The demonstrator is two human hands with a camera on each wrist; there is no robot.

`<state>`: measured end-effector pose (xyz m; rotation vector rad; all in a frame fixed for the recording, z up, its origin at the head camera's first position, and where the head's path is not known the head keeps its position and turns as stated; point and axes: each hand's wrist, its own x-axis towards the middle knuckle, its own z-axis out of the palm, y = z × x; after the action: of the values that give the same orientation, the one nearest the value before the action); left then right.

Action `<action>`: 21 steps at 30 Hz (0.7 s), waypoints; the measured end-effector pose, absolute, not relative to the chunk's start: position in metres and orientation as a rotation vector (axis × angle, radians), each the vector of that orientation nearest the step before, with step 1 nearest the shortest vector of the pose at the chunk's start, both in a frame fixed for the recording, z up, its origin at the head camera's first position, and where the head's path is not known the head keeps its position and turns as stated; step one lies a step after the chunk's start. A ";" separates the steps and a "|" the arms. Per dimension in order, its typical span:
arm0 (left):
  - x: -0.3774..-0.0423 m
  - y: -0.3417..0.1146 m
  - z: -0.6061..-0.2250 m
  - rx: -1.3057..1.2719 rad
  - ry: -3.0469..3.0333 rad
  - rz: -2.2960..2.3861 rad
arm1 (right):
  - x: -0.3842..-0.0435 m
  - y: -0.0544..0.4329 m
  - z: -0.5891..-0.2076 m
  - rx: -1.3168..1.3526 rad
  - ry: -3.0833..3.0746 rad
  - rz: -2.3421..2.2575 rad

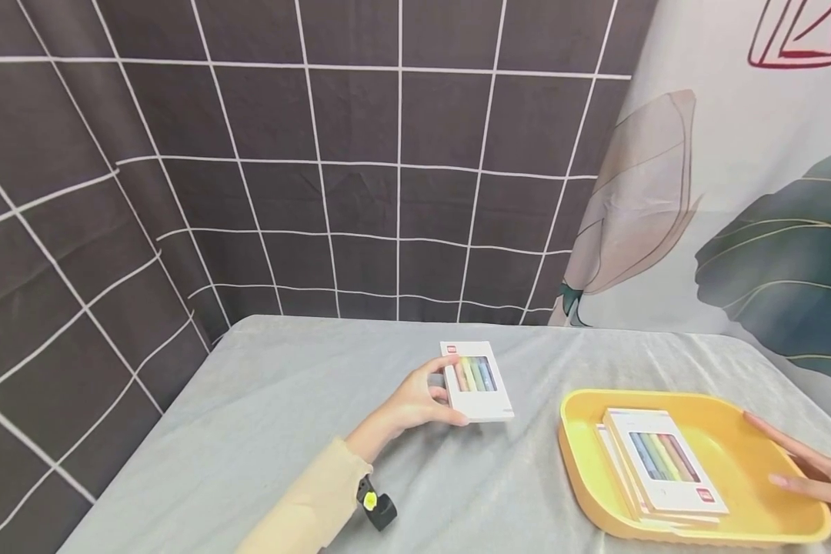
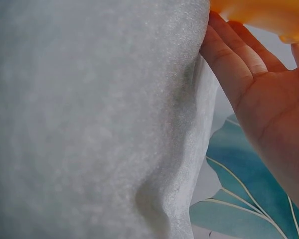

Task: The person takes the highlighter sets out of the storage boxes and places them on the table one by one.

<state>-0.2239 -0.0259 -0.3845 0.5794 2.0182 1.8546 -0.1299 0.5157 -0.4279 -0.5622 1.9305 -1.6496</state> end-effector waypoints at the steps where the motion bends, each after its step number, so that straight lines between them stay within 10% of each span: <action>1: -0.224 -0.028 -0.385 0.576 2.017 1.857 | -0.130 0.516 -0.428 -0.562 1.951 -1.639; 21: -0.228 -0.065 -0.389 0.520 2.088 1.836 | -0.128 0.514 -0.428 -0.611 2.048 -1.608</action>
<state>-0.2281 -0.0653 -0.3895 0.5199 2.0877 1.8356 -0.1281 0.5143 -0.4279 -0.6105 2.0478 -1.6078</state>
